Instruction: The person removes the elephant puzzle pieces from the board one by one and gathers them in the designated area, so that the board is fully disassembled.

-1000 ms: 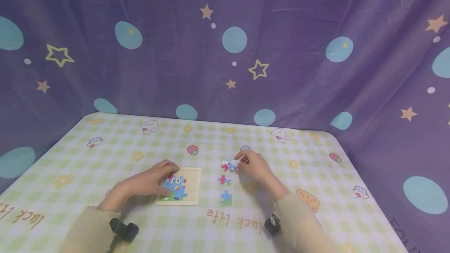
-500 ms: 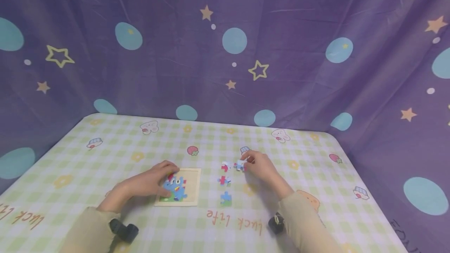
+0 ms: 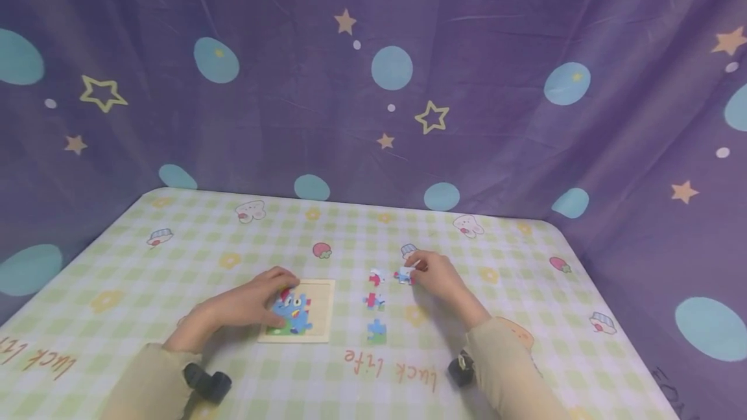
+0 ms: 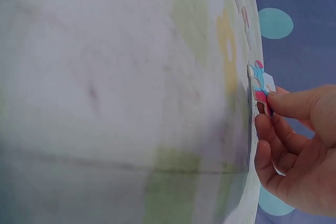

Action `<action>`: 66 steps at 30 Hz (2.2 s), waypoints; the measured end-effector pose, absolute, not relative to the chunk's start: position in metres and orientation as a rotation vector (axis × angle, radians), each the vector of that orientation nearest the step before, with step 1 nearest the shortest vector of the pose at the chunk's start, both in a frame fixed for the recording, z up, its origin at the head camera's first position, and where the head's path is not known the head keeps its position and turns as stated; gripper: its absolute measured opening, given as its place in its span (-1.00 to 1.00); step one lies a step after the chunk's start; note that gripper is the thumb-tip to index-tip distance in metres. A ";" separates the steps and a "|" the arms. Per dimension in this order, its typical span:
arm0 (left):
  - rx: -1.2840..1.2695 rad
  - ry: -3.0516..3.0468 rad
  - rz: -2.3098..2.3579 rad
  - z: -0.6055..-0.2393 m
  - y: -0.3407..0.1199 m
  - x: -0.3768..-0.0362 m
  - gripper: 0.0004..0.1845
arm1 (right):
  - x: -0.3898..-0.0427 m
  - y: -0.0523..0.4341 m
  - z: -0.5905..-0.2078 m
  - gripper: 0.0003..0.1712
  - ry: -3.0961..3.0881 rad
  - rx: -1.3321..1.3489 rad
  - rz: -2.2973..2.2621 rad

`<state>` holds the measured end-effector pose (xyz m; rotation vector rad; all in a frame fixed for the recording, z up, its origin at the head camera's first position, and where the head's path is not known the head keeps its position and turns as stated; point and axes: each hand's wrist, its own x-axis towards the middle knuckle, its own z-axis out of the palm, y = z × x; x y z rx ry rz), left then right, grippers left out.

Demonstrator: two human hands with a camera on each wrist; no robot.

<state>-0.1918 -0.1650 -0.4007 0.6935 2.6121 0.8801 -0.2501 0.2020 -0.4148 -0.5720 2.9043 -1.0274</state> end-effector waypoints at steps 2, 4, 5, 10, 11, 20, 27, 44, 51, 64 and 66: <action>0.695 2.610 0.882 -0.401 -0.165 -0.192 -0.28 | -0.251 0.203 -0.415 -0.86 2.911 -0.560 -1.020; 0.693 2.612 0.878 -0.402 -0.164 -0.193 -0.27 | -0.252 0.204 -0.417 -0.86 2.911 -0.550 -1.022; 0.696 2.614 0.875 -0.402 -0.164 -0.193 -0.27 | -0.253 0.204 -0.417 -0.86 2.912 -0.551 -1.021; 0.682 2.617 0.882 -0.403 -0.165 -0.194 -0.27 | -0.255 0.204 -0.421 -0.87 2.923 -0.538 -1.032; 0.681 2.617 0.884 -0.404 -0.165 -0.194 -0.27 | -0.255 0.204 -0.421 -0.87 2.927 -0.546 -1.028; 0.689 2.615 0.893 -0.405 -0.164 -0.195 -0.28 | -0.257 0.202 -0.422 -0.87 2.942 -0.540 -1.024; 0.679 2.604 0.901 -0.403 -0.165 -0.192 -0.27 | -0.254 0.201 -0.422 -0.89 2.940 -0.535 -1.023; 0.694 2.612 0.892 -0.401 -0.165 -0.191 -0.28 | -0.257 0.198 -0.422 -0.89 2.966 -0.486 -0.955; 0.686 2.613 0.886 -0.400 -0.164 -0.191 -0.27 | -0.256 0.197 -0.422 -0.90 2.961 -0.488 -0.961; 0.696 2.615 0.879 -0.400 -0.164 -0.191 -0.26 | -0.253 0.196 -0.417 -0.93 2.957 -0.402 -1.010; 0.696 2.615 0.881 -0.401 -0.165 -0.191 -0.27 | -0.253 0.194 -0.417 -0.93 2.966 -0.394 -1.015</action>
